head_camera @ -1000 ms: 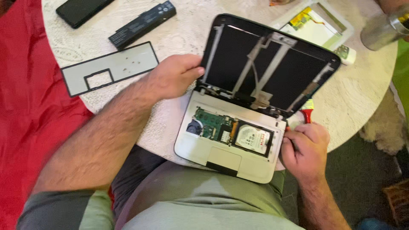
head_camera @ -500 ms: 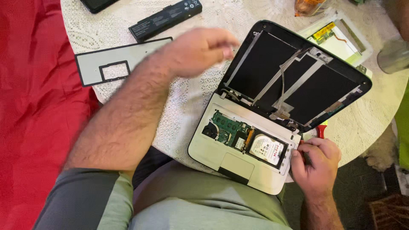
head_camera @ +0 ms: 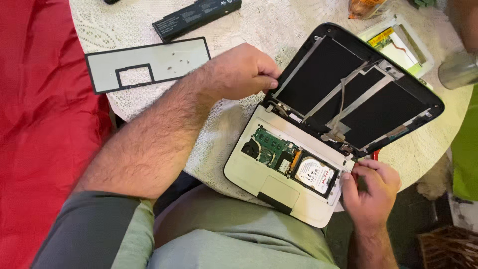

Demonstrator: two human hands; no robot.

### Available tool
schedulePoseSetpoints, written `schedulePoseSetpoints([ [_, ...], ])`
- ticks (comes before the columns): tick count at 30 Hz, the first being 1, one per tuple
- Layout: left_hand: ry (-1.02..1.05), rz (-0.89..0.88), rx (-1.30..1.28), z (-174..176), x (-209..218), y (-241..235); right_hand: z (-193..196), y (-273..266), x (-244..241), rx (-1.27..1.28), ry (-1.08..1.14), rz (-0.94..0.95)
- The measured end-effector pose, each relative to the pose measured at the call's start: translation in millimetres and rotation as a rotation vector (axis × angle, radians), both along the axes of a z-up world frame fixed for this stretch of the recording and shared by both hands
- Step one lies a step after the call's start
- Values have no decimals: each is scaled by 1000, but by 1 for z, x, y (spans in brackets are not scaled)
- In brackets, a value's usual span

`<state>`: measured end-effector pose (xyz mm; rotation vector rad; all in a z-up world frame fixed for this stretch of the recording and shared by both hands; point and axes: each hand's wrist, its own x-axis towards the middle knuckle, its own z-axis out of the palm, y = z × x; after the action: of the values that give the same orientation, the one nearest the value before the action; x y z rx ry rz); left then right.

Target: The person installs a hard drive into a laptop, securing it with a screwdriver. They then proceed to fasten screws into the laptop's internal frame and casing using the same tool.

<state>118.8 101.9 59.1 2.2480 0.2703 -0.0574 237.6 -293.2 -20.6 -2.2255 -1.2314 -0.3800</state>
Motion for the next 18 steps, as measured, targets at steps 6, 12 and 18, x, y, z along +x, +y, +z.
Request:
schedulePoseSetpoints([
  [6,-61,-11,-65,-13,4,-5,12,-8,3,-171,-100,-81],
  [12,-260,-141,64,-43,18,3,32,-21,8,-383,13,144],
  [18,-227,-19,-380,-44,1,22,31,-22,11,-303,91,36],
])
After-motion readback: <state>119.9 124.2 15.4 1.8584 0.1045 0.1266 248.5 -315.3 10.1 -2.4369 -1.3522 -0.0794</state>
